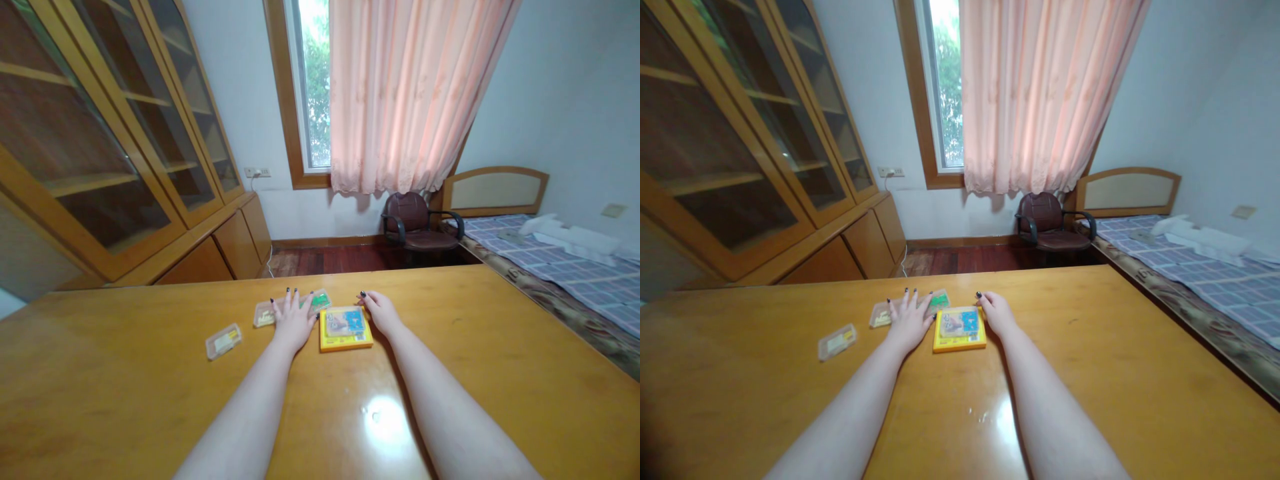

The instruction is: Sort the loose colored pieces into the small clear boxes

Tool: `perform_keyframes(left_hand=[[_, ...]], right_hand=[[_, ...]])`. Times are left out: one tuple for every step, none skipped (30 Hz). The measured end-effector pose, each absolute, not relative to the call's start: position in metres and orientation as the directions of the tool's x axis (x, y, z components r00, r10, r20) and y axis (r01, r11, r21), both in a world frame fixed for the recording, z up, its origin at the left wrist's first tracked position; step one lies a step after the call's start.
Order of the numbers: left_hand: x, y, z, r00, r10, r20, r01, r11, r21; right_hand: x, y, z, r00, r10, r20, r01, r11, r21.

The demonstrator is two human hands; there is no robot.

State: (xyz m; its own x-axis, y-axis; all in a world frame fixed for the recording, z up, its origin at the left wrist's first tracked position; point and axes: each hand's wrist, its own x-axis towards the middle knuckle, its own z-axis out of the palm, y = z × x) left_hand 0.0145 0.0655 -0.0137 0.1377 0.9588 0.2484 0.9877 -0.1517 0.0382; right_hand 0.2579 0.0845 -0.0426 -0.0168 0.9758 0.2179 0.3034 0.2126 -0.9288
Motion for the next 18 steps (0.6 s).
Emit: perform_keyframes(left_hand=[[0.014, 0.066, -0.015, 0.145, 0.961, 0.236, 0.987, -0.158, 0.039], [0.014, 0.067, -0.015, 0.151, 0.961, 0.23, 0.985, -0.166, 0.045], [0.014, 0.067, -0.015, 0.15, 0.96, 0.234, 0.984, -0.168, 0.056], [0.013, 0.067, -0.013, 0.135, 0.958, 0.253, 0.984, -0.159, 0.077], [0.012, 0.067, -0.012, 0.101, 0.952, 0.288, 0.984, -0.137, 0.11], [0.011, 0.067, -0.01, 0.059, 0.94, 0.336, 0.981, -0.117, 0.156], [0.01, 0.066, -0.008, 0.023, 0.92, 0.392, 0.97, -0.116, 0.213], [0.009, 0.064, -0.006, 0.012, 0.893, 0.45, 0.951, -0.15, 0.27], [0.009, 0.062, -0.004, 0.034, 0.864, 0.502, 0.923, -0.22, 0.316], [0.01, 0.059, -0.003, 0.086, 0.836, 0.542, 0.885, -0.314, 0.343], [0.011, 0.057, -0.002, 0.162, 0.809, 0.565, 0.839, -0.414, 0.353], [0.014, 0.054, -0.002, 0.247, 0.784, 0.569, 0.792, -0.502, 0.348], [0.017, 0.051, -0.001, 0.326, 0.764, 0.557, 0.752, -0.566, 0.336], [0.021, 0.049, -0.001, 0.394, 0.748, 0.534, 0.723, -0.611, 0.322], [0.026, 0.047, -0.001, 0.455, 0.735, 0.502, 0.702, -0.643, 0.306], [0.029, 0.046, -0.001, 0.506, 0.726, 0.465, 0.686, -0.666, 0.294], [0.032, 0.046, -0.001, 0.548, 0.719, 0.428, 0.674, -0.682, 0.284], [0.034, 0.046, 0.0, 0.581, 0.713, 0.393, 0.666, -0.694, 0.275]], right_hand=[[0.258, 0.085, -0.043, -0.015, 0.976, 0.219, 0.306, 0.213, -0.928], [0.258, 0.085, -0.043, -0.01, 0.976, 0.216, 0.306, 0.208, -0.929], [0.258, 0.085, -0.044, -0.006, 0.978, 0.209, 0.303, 0.201, -0.931], [0.258, 0.085, -0.044, -0.002, 0.98, 0.201, 0.295, 0.193, -0.936], [0.258, 0.085, -0.044, -0.002, 0.981, 0.195, 0.286, 0.187, -0.94], [0.257, 0.085, -0.044, 0.0, 0.981, 0.193, 0.277, 0.186, -0.943], [0.257, 0.086, -0.045, -0.001, 0.981, 0.196, 0.272, 0.189, -0.943], [0.257, 0.086, -0.045, 0.0, 0.979, 0.203, 0.271, 0.195, -0.943], [0.257, 0.086, -0.045, 0.002, 0.978, 0.21, 0.271, 0.202, -0.941], [0.258, 0.087, -0.045, 0.007, 0.976, 0.217, 0.273, 0.207, -0.939], [0.258, 0.087, -0.046, 0.015, 0.975, 0.224, 0.271, 0.211, -0.939], [0.258, 0.088, -0.046, 0.027, 0.973, 0.23, 0.265, 0.215, -0.94], [0.257, 0.088, -0.047, 0.039, 0.971, 0.236, 0.256, 0.218, -0.942], [0.257, 0.089, -0.048, 0.051, 0.969, 0.242, 0.244, 0.223, -0.944], [0.257, 0.089, -0.048, 0.06, 0.967, 0.246, 0.231, 0.226, -0.946], [0.257, 0.089, -0.049, 0.066, 0.966, 0.249, 0.218, 0.23, -0.948], [0.257, 0.089, -0.049, 0.069, 0.966, 0.251, 0.207, 0.232, -0.95], [0.257, 0.089, -0.049, 0.069, 0.966, 0.25, 0.2, 0.233, -0.952]])
